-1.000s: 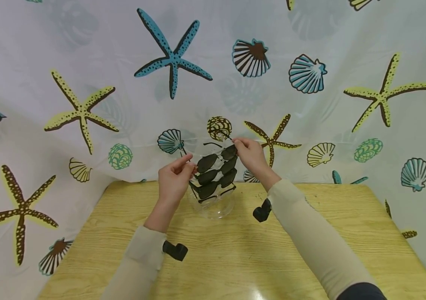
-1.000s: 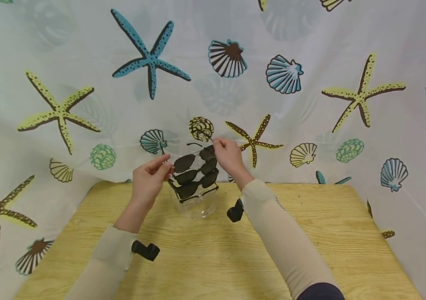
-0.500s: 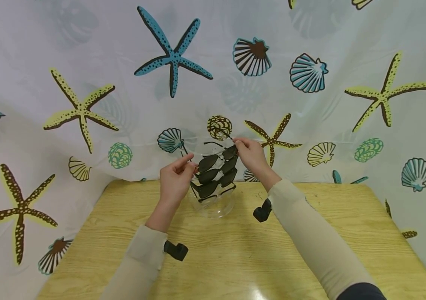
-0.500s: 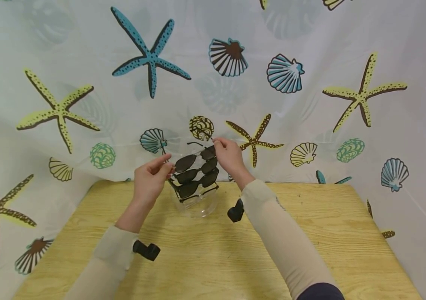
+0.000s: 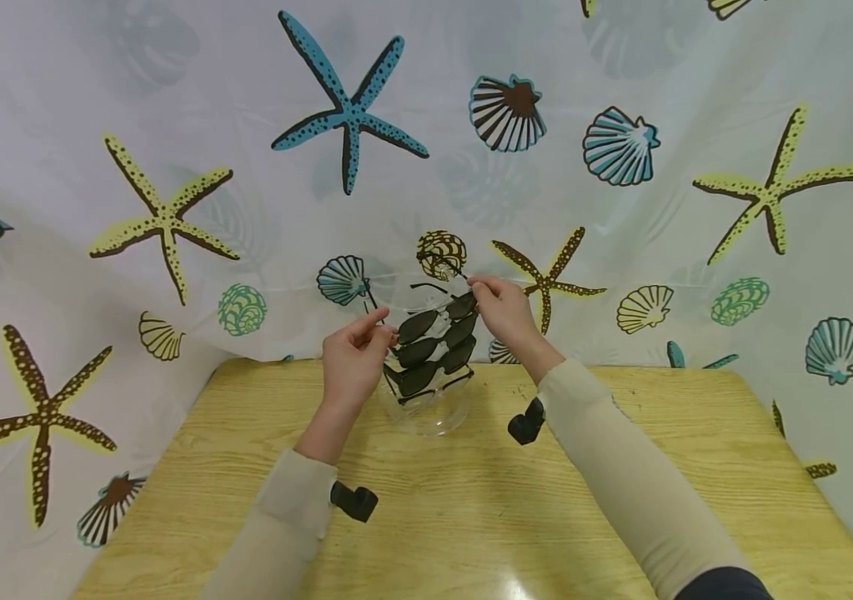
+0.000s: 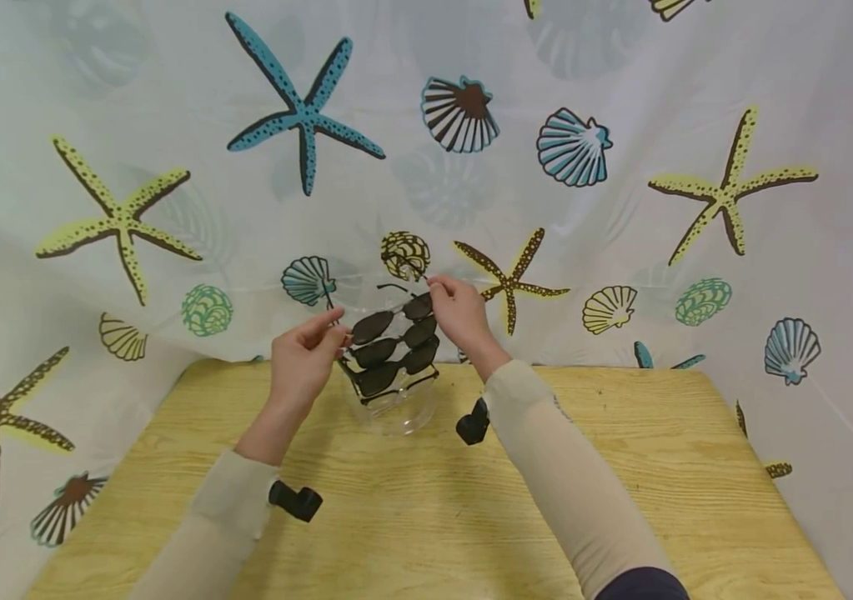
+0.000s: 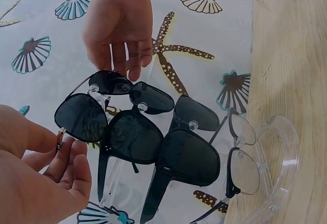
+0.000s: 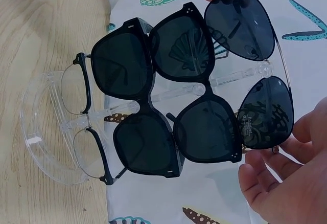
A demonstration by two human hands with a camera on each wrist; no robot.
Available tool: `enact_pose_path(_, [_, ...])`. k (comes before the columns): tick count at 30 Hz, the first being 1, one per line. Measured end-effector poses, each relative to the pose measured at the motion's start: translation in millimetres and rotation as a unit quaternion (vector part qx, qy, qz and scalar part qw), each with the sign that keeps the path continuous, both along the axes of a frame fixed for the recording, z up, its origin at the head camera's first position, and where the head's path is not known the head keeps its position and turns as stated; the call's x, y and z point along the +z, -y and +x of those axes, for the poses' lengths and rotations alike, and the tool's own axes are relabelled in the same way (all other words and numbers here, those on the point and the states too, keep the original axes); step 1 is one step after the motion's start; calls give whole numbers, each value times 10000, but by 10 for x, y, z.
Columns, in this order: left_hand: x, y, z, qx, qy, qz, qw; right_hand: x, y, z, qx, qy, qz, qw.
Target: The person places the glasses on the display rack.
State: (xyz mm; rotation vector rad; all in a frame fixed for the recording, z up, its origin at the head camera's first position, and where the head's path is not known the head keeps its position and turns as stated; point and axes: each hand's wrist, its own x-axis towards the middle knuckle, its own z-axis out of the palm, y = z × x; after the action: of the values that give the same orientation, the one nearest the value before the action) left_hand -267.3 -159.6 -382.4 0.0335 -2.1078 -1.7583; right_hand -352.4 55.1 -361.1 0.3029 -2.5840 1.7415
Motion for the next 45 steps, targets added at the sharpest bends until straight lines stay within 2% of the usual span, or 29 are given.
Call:
enact_pose_path(27, [5,8,21,11,-49,-308,9995,2,-8,4,30,-22,135,9999])
enact_pose_path(36, [-6,9,23,20,-180,-347,9992,-1,-50,21,-15,-20,128,9999])
enact_pose_path(45, [-19,103,111,5,-401,-797,9960,-53,-187,66,-185,-383,68,9991])
